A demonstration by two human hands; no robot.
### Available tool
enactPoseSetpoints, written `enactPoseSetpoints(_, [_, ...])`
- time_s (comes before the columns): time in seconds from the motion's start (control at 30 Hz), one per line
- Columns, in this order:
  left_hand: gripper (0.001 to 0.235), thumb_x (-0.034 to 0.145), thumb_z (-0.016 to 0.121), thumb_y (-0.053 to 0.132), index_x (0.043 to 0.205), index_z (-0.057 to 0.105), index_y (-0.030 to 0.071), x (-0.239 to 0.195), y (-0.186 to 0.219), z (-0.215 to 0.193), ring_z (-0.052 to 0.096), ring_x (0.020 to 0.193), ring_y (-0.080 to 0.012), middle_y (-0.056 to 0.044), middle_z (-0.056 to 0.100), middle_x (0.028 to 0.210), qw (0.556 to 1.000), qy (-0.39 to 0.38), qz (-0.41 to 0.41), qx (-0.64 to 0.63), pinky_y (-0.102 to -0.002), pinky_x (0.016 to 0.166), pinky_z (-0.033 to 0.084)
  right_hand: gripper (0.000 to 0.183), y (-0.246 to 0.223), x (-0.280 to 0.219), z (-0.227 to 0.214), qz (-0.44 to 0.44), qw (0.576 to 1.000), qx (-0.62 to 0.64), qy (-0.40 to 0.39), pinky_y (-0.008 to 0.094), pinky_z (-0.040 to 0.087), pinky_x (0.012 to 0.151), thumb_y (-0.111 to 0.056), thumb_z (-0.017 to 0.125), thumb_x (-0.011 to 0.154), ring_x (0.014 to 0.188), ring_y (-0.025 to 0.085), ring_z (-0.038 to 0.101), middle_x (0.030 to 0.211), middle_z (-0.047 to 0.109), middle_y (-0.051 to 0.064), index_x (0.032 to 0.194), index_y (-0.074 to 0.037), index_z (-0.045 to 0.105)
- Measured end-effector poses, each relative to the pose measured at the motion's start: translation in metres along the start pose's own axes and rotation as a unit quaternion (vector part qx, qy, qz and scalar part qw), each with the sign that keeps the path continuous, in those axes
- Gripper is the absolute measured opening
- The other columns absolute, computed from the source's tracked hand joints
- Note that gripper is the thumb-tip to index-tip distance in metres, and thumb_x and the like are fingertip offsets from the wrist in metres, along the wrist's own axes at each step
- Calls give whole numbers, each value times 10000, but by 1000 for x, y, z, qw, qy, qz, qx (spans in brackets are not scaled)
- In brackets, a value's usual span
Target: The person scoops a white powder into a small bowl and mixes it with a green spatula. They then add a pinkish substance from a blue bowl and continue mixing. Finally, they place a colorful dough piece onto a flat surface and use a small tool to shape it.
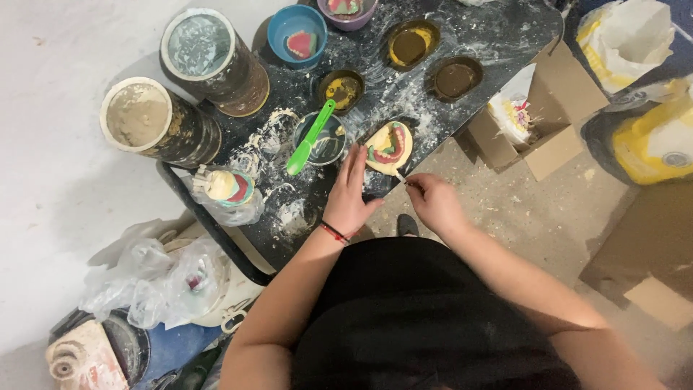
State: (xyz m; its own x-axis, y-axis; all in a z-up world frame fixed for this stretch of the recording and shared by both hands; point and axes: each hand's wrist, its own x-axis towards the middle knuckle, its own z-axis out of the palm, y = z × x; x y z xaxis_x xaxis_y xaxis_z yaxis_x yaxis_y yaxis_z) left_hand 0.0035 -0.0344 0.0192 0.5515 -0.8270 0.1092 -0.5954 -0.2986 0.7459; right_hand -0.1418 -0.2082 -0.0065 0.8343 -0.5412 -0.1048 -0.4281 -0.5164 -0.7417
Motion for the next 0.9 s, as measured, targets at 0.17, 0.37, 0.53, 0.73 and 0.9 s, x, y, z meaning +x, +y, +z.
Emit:
enactPoseSetpoints(0.17, [1174, 780, 900, 137, 1671, 137, 85, -24, 9, -33, 343, 1493, -518, -299, 227, 1674, 1000, 21, -11, -12, -579, 1190, 410, 252, -33, 0, -5, 41, 993, 95, -60, 372, 595, 645, -124, 638, 1007, 728, 272, 752, 923, 764, 199, 1184, 20, 746])
enactPoseSetpoints(0.37, [1170, 807, 928, 230, 1680, 160, 108, -21, -12, -81, 379, 1487, -496, -257, 283, 1672, 993, 111, -10, 42, -604, 1158, 429, 246, -100, 25, -30, -24, 996, 60, -65, 442, 575, 730, -135, 672, 991, 866, 374, 739, 979, 762, 240, 1161, 19, 762])
enactPoseSetpoints(0.53, [1279, 739, 1004, 227, 1690, 157, 109, 26, -15, -89, 361, 1503, -518, -299, 267, 1670, 985, 123, 10, 118, -629, 1208, 366, 186, -124, 65, -24, -193, 978, -79, -33, 452, 600, 759, -126, 679, 1015, 903, 386, 746, 971, 770, 151, 1142, -63, 800])
enactPoseSetpoints(0.73, [1311, 786, 876, 75, 1705, -52, 189, 67, -24, -68, 413, 1490, -445, -243, 207, 1712, 930, 28, -85, 355, -635, 1232, 204, 132, -94, 109, 28, -379, 828, -407, 71, 380, 593, 619, -247, 815, 811, 925, 270, 711, 880, 656, 34, 921, -183, 780])
enactPoseSetpoints(0.9, [1389, 756, 981, 417, 1702, -4, 165, 65, -44, -59, 548, 1353, -410, -235, 329, 1633, 922, 72, -43, 378, -541, 1161, 325, 59, -113, 103, 0, -321, 836, -445, -2, 432, 562, 551, -206, 789, 817, 793, 312, 699, 802, 625, 62, 848, -162, 813])
